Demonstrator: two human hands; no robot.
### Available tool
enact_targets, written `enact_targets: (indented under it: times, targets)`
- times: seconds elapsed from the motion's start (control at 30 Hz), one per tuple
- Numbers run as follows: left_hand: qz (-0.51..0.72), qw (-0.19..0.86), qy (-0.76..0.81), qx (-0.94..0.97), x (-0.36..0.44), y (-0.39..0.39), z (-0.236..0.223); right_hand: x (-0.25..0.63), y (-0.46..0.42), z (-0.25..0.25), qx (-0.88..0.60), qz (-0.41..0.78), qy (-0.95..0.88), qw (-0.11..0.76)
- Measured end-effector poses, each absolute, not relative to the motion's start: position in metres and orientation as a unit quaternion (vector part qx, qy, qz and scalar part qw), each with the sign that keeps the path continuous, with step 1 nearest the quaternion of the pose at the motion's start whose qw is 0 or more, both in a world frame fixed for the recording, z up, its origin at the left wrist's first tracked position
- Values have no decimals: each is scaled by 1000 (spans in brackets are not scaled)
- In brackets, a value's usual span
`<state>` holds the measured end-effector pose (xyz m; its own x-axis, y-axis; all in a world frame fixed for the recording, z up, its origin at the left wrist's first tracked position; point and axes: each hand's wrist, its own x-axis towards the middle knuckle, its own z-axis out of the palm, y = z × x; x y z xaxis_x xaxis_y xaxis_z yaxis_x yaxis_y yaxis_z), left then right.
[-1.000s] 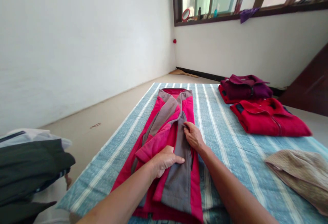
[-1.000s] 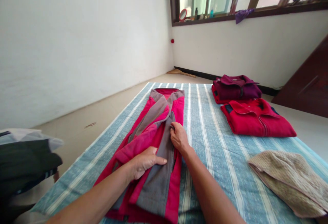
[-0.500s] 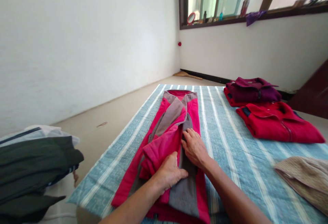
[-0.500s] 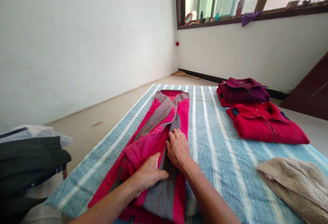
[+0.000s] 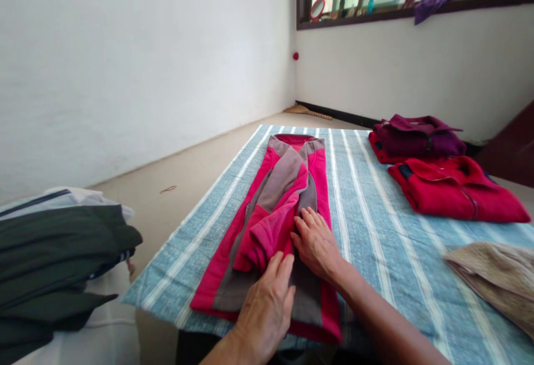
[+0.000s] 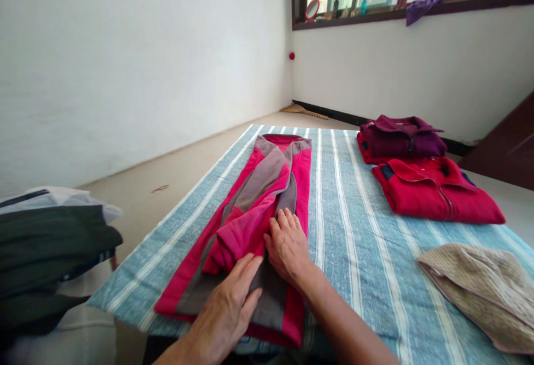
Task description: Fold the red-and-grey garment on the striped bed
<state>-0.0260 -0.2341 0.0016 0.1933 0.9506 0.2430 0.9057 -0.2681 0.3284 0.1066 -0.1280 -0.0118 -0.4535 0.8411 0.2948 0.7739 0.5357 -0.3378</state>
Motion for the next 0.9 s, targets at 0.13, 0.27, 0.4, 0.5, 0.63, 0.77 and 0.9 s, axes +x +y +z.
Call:
enact_targets:
  times: [0.13, 0.27, 0.4, 0.5, 0.63, 0.77, 0.9]
  targets:
    - [202, -42, 572, 794, -31, -243, -5, 108, -169, -16, -450, 82, -853, 250]
    - [205, -123, 547, 802, -35, -245, -14, 111, -191, -22, -447, 78, -847, 277]
    - [217, -167, 521, 808, -37, -245, -17, 113, -201, -26, -426, 74, -851, 299]
    - [226, -179, 504, 814, -40, -246, -15, 111, -214, -31, -387, 67, -864, 317]
    - [219, -194, 490, 821, -45, -248, -11, 107, -226, -34, -404, 40, -848, 340]
    - [205, -200, 473, 833, -49, -249, -7, 111, -225, -35, -383, 8, -855, 349]
    - [210, -170, 459, 846, -57, -256, -7, 114, -228, -50, -333, -10, -877, 347]
